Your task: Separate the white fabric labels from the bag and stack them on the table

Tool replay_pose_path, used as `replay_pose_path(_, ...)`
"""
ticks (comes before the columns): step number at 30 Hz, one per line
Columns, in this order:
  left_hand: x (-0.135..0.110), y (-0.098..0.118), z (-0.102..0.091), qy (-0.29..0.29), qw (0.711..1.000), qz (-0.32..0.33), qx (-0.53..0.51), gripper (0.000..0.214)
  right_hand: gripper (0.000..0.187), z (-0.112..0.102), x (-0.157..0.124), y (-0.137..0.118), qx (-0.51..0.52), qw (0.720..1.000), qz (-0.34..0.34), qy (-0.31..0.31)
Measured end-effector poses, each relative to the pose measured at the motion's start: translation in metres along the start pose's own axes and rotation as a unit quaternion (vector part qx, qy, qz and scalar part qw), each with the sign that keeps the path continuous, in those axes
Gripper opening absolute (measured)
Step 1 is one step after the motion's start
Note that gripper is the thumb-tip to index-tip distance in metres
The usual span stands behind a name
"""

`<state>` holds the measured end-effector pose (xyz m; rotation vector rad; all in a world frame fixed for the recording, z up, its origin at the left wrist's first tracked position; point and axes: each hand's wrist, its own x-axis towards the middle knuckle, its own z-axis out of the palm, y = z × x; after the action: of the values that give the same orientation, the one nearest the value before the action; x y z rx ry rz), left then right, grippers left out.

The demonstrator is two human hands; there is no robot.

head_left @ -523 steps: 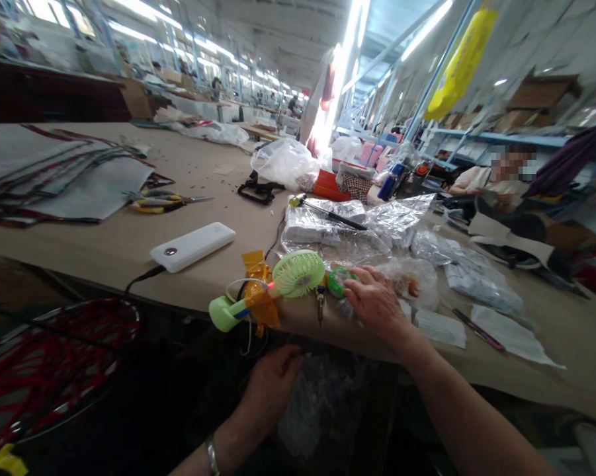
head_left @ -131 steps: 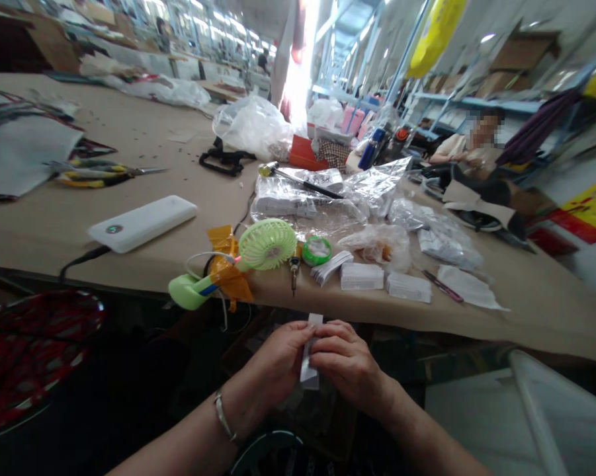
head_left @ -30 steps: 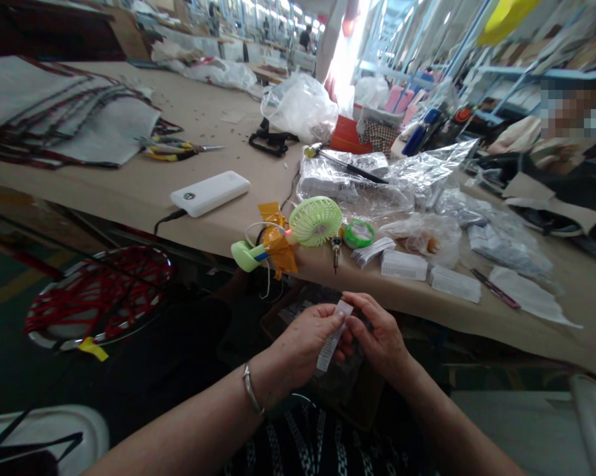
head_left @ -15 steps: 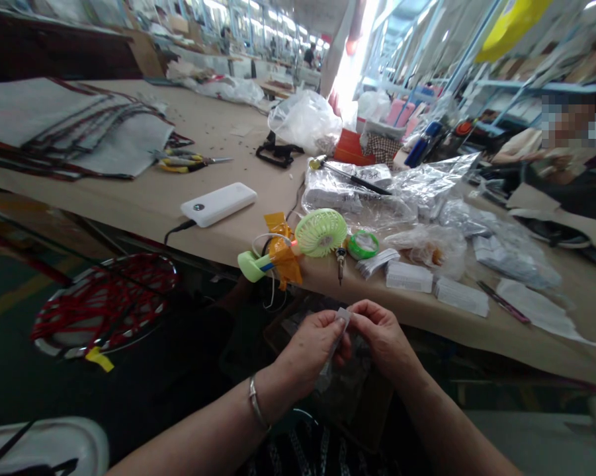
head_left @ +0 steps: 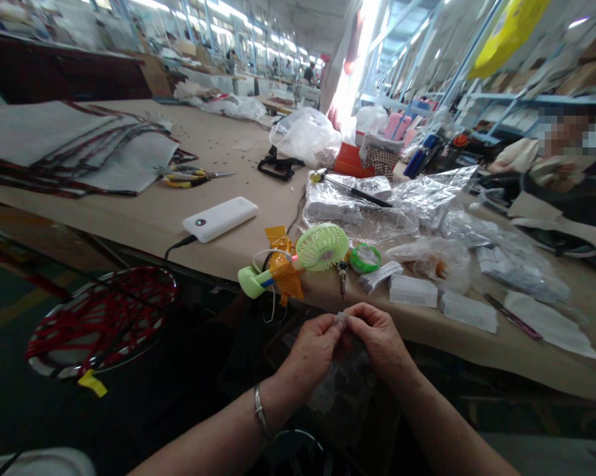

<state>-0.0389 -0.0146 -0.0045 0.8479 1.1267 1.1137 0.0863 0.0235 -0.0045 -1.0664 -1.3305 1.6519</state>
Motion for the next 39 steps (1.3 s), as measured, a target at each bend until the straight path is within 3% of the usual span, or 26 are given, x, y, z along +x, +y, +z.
replay_pose_path(8, 0.008, 0.012, -0.009, 0.059, 0.972, 0.123, 0.19, 0.02, 0.014, -0.006, 0.01, -0.008, -0.186, 0.978, -0.063, 0.066)
replay_pose_path(15, 0.018, 0.009, -0.013, 0.072, 0.94, 0.186, 0.276, 0.023, 0.013, -0.003, 0.013, -0.01, -0.248, 0.961, -0.097, 0.075)
replay_pose_path(22, 0.02, 0.009, -0.016, 0.072, 0.932, 0.208, 0.289, 0.024, 0.011, -0.002, 0.015, -0.012, -0.281, 0.947, -0.126, 0.096)
replay_pose_path(39, 0.03, 0.01, -0.014, 0.084, 0.936, 0.205, 0.272, 0.025, 0.013, -0.003, 0.022, -0.011, -0.282, 0.944, -0.135, 0.106)
